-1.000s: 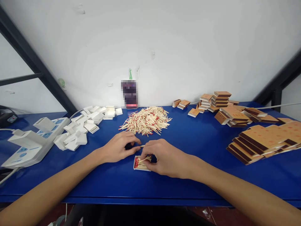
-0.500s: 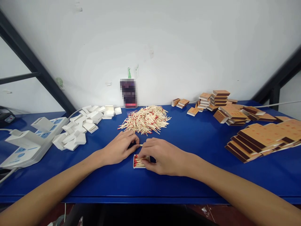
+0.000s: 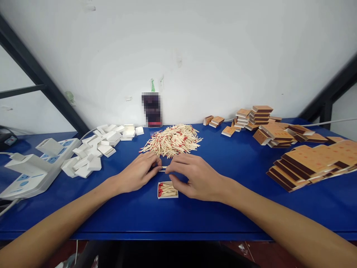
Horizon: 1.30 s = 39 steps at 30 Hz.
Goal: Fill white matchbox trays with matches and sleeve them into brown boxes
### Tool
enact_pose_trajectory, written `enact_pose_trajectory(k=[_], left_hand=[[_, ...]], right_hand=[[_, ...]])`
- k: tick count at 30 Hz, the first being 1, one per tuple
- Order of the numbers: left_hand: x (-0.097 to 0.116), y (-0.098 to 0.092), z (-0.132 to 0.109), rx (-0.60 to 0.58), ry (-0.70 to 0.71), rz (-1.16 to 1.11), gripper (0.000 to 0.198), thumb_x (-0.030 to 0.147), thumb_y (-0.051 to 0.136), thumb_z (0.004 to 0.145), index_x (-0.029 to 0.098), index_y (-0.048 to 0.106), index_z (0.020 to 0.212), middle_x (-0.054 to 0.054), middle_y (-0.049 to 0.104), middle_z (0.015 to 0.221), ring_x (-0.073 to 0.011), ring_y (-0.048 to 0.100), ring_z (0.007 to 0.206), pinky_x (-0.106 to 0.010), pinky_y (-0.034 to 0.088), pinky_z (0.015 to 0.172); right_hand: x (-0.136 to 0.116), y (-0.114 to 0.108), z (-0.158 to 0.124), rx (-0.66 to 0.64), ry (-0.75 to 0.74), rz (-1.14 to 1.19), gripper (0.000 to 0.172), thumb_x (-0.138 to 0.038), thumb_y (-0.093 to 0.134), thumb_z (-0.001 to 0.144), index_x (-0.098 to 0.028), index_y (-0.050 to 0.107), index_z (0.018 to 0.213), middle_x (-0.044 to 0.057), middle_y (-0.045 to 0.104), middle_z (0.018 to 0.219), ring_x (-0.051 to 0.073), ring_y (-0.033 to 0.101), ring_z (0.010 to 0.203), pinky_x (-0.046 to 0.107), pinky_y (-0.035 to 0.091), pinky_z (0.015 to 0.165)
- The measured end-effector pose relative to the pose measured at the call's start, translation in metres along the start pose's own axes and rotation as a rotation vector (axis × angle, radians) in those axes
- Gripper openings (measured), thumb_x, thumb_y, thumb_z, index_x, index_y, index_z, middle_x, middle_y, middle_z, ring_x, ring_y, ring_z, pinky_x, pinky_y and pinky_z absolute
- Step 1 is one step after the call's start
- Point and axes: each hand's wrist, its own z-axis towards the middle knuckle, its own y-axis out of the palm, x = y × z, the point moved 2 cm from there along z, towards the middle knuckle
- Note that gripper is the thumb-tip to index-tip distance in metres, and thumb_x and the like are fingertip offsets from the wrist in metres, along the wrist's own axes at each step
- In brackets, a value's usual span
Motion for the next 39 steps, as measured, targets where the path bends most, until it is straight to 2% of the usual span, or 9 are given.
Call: enact_pose_trajectory(k=[7, 11, 15, 18, 21, 25, 30, 34, 39], left_hand=[[0.028, -0.009, -0.007, -0.076, 0.085, -0.112, 0.011, 0.027, 0.05, 0.094, 0.02, 0.057, 0.088, 0.0, 0.054, 0.084, -0.0158, 0.049, 0.083, -0.032, 0.035, 0.081], [0.035, -0.001, -0.008, -0.075, 0.09, -0.063, 0.009, 0.027, 0.056, 0.086, 0.019, 0.058, 0.082, 0.0, 0.056, 0.079, -0.0169, 0.048, 0.081, -0.033, 0.032, 0.078], [0.029, 0.002, -0.007, -0.004, 0.09, -0.08, 0.011, 0.028, 0.055, 0.087, 0.019, 0.057, 0.083, 0.0, 0.056, 0.079, -0.0163, 0.049, 0.079, -0.033, 0.033, 0.077], [0.019, 0.001, -0.004, 0.063, 0.07, -0.064, 0.009, 0.022, 0.049, 0.09, 0.018, 0.056, 0.086, 0.0, 0.056, 0.08, -0.0158, 0.05, 0.079, -0.032, 0.035, 0.077], [0.008, 0.002, -0.002, 0.072, 0.025, 0.003, 0.009, 0.023, 0.05, 0.09, 0.019, 0.058, 0.089, -0.001, 0.058, 0.082, -0.0171, 0.052, 0.082, -0.032, 0.036, 0.077], [0.002, 0.003, -0.001, 0.002, -0.009, 0.047, 0.015, 0.032, 0.05, 0.093, 0.019, 0.059, 0.097, -0.003, 0.059, 0.092, -0.0206, 0.052, 0.091, -0.034, 0.037, 0.079], [0.002, 0.006, -0.001, -0.031, 0.013, 0.056, 0.019, 0.033, 0.044, 0.099, 0.02, 0.054, 0.091, -0.003, 0.057, 0.093, -0.0196, 0.051, 0.092, -0.033, 0.036, 0.079], [-0.001, 0.007, -0.001, -0.016, 0.01, 0.052, 0.018, 0.031, 0.043, 0.1, 0.019, 0.052, 0.09, -0.003, 0.057, 0.092, -0.0187, 0.051, 0.09, -0.033, 0.037, 0.08], [-0.001, 0.001, -0.001, 0.031, -0.001, -0.033, 0.017, 0.029, 0.041, 0.101, 0.019, 0.05, 0.09, -0.003, 0.057, 0.094, -0.0181, 0.051, 0.089, -0.032, 0.038, 0.08]], right_hand=[[-0.001, -0.008, -0.001, 0.118, -0.01, -0.018, 0.012, -0.021, 0.046, 0.092, -0.021, 0.059, 0.092, 0.001, 0.062, 0.072, 0.014, 0.054, 0.064, 0.028, 0.044, 0.062], [-0.001, -0.004, -0.002, 0.013, -0.028, -0.021, 0.012, -0.02, 0.048, 0.09, -0.02, 0.059, 0.092, 0.002, 0.062, 0.075, 0.015, 0.054, 0.067, 0.029, 0.044, 0.065], [0.0, 0.002, -0.003, -0.198, 0.001, -0.006, 0.011, -0.022, 0.054, 0.086, -0.019, 0.061, 0.093, 0.006, 0.064, 0.088, 0.018, 0.057, 0.08, 0.033, 0.045, 0.076], [0.0, 0.005, -0.004, -0.291, 0.028, -0.003, 0.021, -0.032, 0.062, 0.083, -0.018, 0.061, 0.098, 0.009, 0.064, 0.099, 0.021, 0.058, 0.089, 0.037, 0.045, 0.083], [0.001, 0.008, -0.004, -0.353, 0.052, -0.009, 0.029, -0.036, 0.067, 0.08, -0.019, 0.061, 0.102, 0.008, 0.063, 0.098, 0.021, 0.058, 0.087, 0.036, 0.045, 0.081], [0.002, 0.009, -0.005, -0.371, 0.111, -0.018, 0.025, -0.029, 0.064, 0.084, -0.019, 0.061, 0.106, 0.006, 0.064, 0.096, 0.019, 0.059, 0.084, 0.033, 0.046, 0.076], [-0.004, 0.011, -0.005, -0.389, 0.091, -0.035, 0.027, -0.034, 0.065, 0.085, -0.019, 0.061, 0.107, 0.007, 0.065, 0.096, 0.021, 0.059, 0.086, 0.034, 0.045, 0.079], [-0.008, 0.015, -0.004, -0.393, 0.033, -0.051, 0.019, -0.032, 0.062, 0.087, -0.019, 0.061, 0.1, 0.005, 0.065, 0.09, 0.02, 0.057, 0.083, 0.035, 0.044, 0.08], [-0.005, 0.014, -0.004, -0.366, 0.053, -0.127, 0.024, -0.033, 0.061, 0.087, -0.018, 0.057, 0.105, 0.006, 0.064, 0.09, 0.021, 0.056, 0.079, 0.036, 0.043, 0.078]])
